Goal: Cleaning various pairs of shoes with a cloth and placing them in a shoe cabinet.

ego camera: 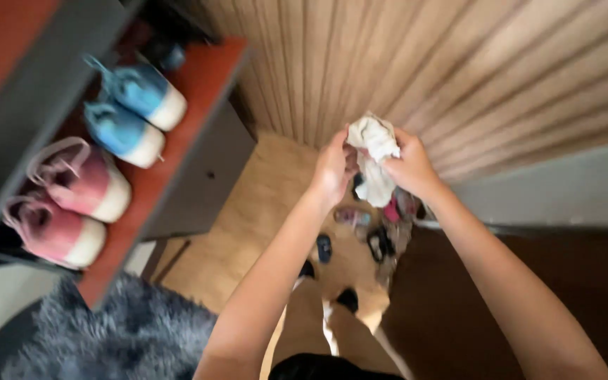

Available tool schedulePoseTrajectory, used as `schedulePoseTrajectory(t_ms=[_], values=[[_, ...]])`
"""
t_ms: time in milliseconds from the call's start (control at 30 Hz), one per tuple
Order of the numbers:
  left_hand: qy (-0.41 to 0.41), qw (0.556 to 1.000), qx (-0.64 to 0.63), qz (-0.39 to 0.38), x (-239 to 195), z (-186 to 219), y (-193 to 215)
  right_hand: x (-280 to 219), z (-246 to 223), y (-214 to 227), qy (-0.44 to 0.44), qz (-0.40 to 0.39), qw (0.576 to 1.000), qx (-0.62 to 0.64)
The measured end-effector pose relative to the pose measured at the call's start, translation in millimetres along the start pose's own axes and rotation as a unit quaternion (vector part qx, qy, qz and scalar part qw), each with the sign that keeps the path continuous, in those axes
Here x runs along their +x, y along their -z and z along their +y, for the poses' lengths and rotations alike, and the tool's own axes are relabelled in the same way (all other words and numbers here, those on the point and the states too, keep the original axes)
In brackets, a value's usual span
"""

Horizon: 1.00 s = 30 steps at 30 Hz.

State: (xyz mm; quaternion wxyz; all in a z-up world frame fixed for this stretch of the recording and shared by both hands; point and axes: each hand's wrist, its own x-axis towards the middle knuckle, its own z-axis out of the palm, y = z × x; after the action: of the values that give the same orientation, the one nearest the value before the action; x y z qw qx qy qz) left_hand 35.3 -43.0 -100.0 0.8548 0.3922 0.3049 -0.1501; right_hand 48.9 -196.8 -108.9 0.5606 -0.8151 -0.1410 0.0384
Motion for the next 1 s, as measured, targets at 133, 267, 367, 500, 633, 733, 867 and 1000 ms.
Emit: schedulePoseTrajectory(t_ms=[133,267,367,500,633,733,867,1000], values=[[-0.015,1.0,0.01,0.02,-12.6,-40.4,5.2,-39.2,3.2,-8.9,-0.034,0.008,0.999,0.029],[-0.042,0.993,0.048,0.1,-31.1,-69.5,25.7,-68.9,8.0,-40.1,-0.203,0.052,0.977,0.042],[-0.038,0.99,0.051,0.127,-60.8,-82.2,32.5,-94.7,-19.6,-56.0,-0.288,0.068,0.954,0.049],[-0.033,0.986,0.108,0.121,-84.8,-97.5,52.5,-136.6,1.0,-74.2,-0.323,0.088,0.94,0.069],[-0.04,0.983,0.129,0.126,-94.4,-132.5,79.8,-182.0,39.1,-102.0,-0.179,0.124,0.967,0.13],[-0.119,0.973,0.153,0.128,-72.1,-182.6,125.2,-218.9,59.8,-132.9,-0.085,0.13,0.977,0.145],[-0.119,0.952,0.249,0.134,-18.2,-227.9,170.3,-240.4,72.4,-157.4,-0.139,0.145,0.972,0.121],[-0.12,0.935,0.303,0.14,27.1,-268.7,204.7,-253.0,140.6,-178.6,-0.157,0.179,0.964,0.119]])
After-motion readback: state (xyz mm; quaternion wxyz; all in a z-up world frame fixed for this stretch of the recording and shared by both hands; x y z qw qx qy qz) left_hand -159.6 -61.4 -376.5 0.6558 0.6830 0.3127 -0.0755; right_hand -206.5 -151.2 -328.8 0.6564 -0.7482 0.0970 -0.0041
